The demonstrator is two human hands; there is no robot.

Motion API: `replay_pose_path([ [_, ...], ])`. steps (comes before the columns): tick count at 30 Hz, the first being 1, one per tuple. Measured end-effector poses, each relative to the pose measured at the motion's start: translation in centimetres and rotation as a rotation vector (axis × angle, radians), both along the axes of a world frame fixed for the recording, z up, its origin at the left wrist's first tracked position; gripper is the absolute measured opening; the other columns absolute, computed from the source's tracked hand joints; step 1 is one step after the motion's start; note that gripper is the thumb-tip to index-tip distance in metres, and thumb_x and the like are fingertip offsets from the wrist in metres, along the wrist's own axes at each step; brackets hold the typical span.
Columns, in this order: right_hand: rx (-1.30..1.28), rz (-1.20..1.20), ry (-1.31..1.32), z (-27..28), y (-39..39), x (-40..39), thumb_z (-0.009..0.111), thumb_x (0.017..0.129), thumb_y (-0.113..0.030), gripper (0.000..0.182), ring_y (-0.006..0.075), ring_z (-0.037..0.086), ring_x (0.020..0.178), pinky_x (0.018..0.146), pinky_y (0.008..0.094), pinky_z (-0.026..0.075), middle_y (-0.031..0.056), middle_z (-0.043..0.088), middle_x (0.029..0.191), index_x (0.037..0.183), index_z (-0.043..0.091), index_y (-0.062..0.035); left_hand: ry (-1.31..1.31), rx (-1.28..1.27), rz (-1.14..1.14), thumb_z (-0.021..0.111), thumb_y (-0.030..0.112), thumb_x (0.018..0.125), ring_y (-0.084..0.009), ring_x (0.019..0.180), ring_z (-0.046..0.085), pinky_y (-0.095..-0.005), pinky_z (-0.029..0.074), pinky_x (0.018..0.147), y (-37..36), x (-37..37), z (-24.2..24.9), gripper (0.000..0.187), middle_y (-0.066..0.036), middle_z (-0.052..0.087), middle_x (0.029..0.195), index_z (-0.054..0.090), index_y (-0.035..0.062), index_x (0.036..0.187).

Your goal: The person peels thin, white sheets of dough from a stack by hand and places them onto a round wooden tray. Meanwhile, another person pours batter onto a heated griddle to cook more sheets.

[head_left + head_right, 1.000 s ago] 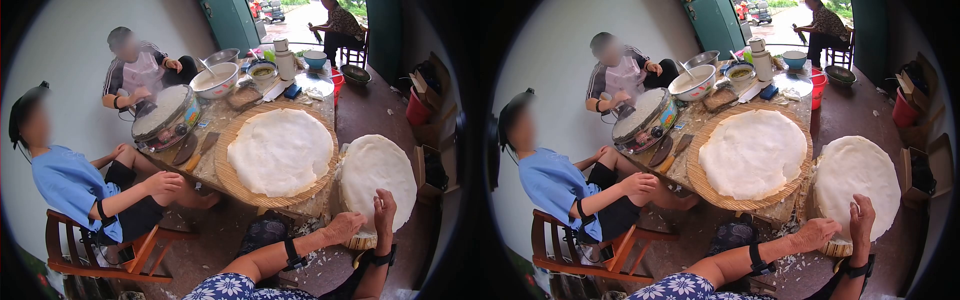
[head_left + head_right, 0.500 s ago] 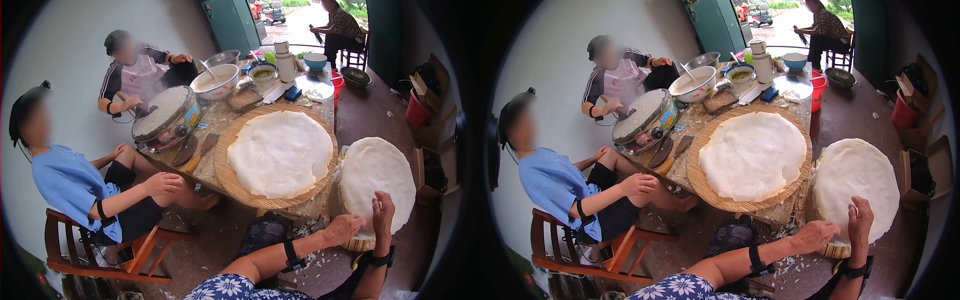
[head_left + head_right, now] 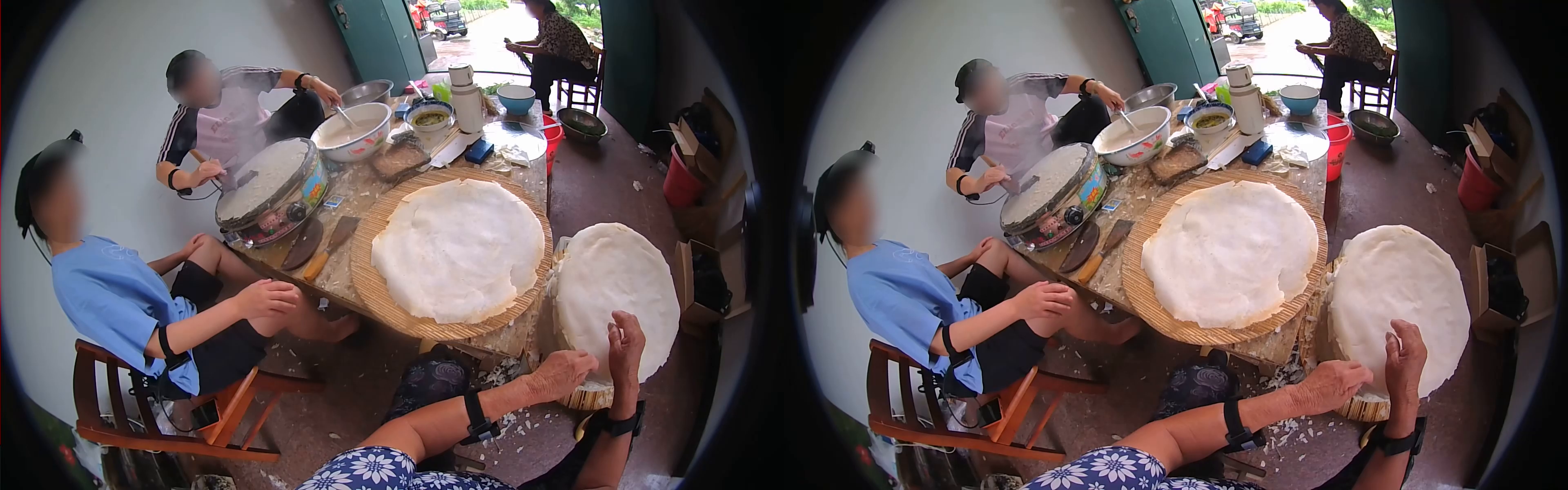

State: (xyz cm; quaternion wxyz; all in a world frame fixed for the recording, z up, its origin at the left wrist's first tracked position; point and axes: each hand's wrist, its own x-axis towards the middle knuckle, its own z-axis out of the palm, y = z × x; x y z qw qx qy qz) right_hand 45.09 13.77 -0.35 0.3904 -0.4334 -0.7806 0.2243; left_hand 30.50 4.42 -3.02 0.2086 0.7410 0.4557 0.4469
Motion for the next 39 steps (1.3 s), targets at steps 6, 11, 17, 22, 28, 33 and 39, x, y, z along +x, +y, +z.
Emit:
replay_pose_path([
  [6, -0.012, 0.002, 0.004, -0.01, -0.03, -0.05, 0.056, 0.078, 0.005, 0.022, 0.0282, 0.061, 0.089, 0.079, 0.0328, 0.048, 0.0168, 0.062, 0.096, 0.100, 0.061, 0.0041, 0.010, -0.016, -0.003, 0.051, 0.005, 0.084, -0.0337, 0.075, 0.060, -0.0411, 0.049, 0.064, -0.01, 0.03, -0.15, 0.008, -0.013, 0.054, 0.077, 0.053, 0.0061, 0.092],
  [11, -0.020, -0.002, 0.002, 0.11, -0.06, -0.11, 0.056, 0.079, 0.005, 0.022, 0.0276, 0.061, 0.089, 0.079, 0.0324, 0.048, 0.0163, 0.062, 0.096, 0.100, 0.061, 0.0040, 0.024, -0.025, -0.005, 0.051, 0.005, 0.084, -0.0335, 0.076, 0.060, -0.0411, 0.049, 0.064, 0.01, 0.04, -0.18, 0.008, -0.013, 0.054, 0.076, 0.053, 0.0060, 0.092],
  [17, -0.037, -0.006, -0.010, 0.29, -0.14, -0.11, 0.056, 0.079, 0.005, 0.022, 0.0275, 0.061, 0.089, 0.078, 0.0322, 0.048, 0.0160, 0.062, 0.096, 0.101, 0.061, 0.0039, 0.033, -0.016, -0.008, 0.052, 0.005, 0.084, -0.0333, 0.075, 0.060, -0.0410, 0.048, 0.064, 0.04, 0.09, -0.29, 0.008, -0.013, 0.054, 0.076, 0.052, 0.0060, 0.092],
  [22, -0.053, -0.017, 0.001, -0.07, -0.01, -0.04, 0.055, 0.079, 0.006, 0.022, 0.0261, 0.061, 0.088, 0.077, 0.0317, 0.049, 0.0155, 0.061, 0.096, 0.100, 0.061, 0.0036, 0.016, 0.012, -0.007, 0.052, 0.004, 0.083, -0.0333, 0.075, 0.060, -0.0412, 0.048, 0.064, -0.03, 0.14, -0.32, 0.009, -0.013, 0.054, 0.076, 0.052, 0.0061, 0.092],
  [28, -0.046, 0.014, -0.008, 0.07, -0.01, -0.07, 0.054, 0.079, 0.007, 0.023, 0.0245, 0.061, 0.087, 0.077, 0.0308, 0.049, 0.0150, 0.060, 0.096, 0.101, 0.060, 0.0040, 0.011, -0.008, -0.011, 0.052, 0.004, 0.083, -0.0333, 0.076, 0.060, -0.0414, 0.049, 0.064, 0.13, 0.17, -0.54, 0.009, -0.012, 0.054, 0.077, 0.052, 0.0065, 0.091],
  [33, -0.039, 0.033, 0.008, 0.17, -0.17, -0.21, 0.054, 0.080, 0.007, 0.023, 0.0233, 0.060, 0.087, 0.076, 0.0302, 0.049, 0.0148, 0.060, 0.096, 0.101, 0.059, 0.0049, 0.010, -0.025, -0.010, 0.052, 0.004, 0.083, -0.0334, 0.075, 0.060, -0.0413, 0.049, 0.064, 0.10, 0.18, -0.67, 0.008, -0.013, 0.054, 0.077, 0.052, 0.0065, 0.091],
  [39, -0.059, 0.036, 0.029, -0.17, -0.05, -0.25, 0.053, 0.081, 0.008, 0.022, 0.0216, 0.060, 0.089, 0.076, 0.0292, 0.050, 0.0140, 0.059, 0.097, 0.102, 0.059, 0.0051, 0.017, -0.028, -0.008, 0.052, 0.005, 0.083, -0.0333, 0.075, 0.060, -0.0412, 0.049, 0.064, 0.13, 0.18, -0.71, 0.009, -0.013, 0.054, 0.076, 0.052, 0.0065, 0.091],
])
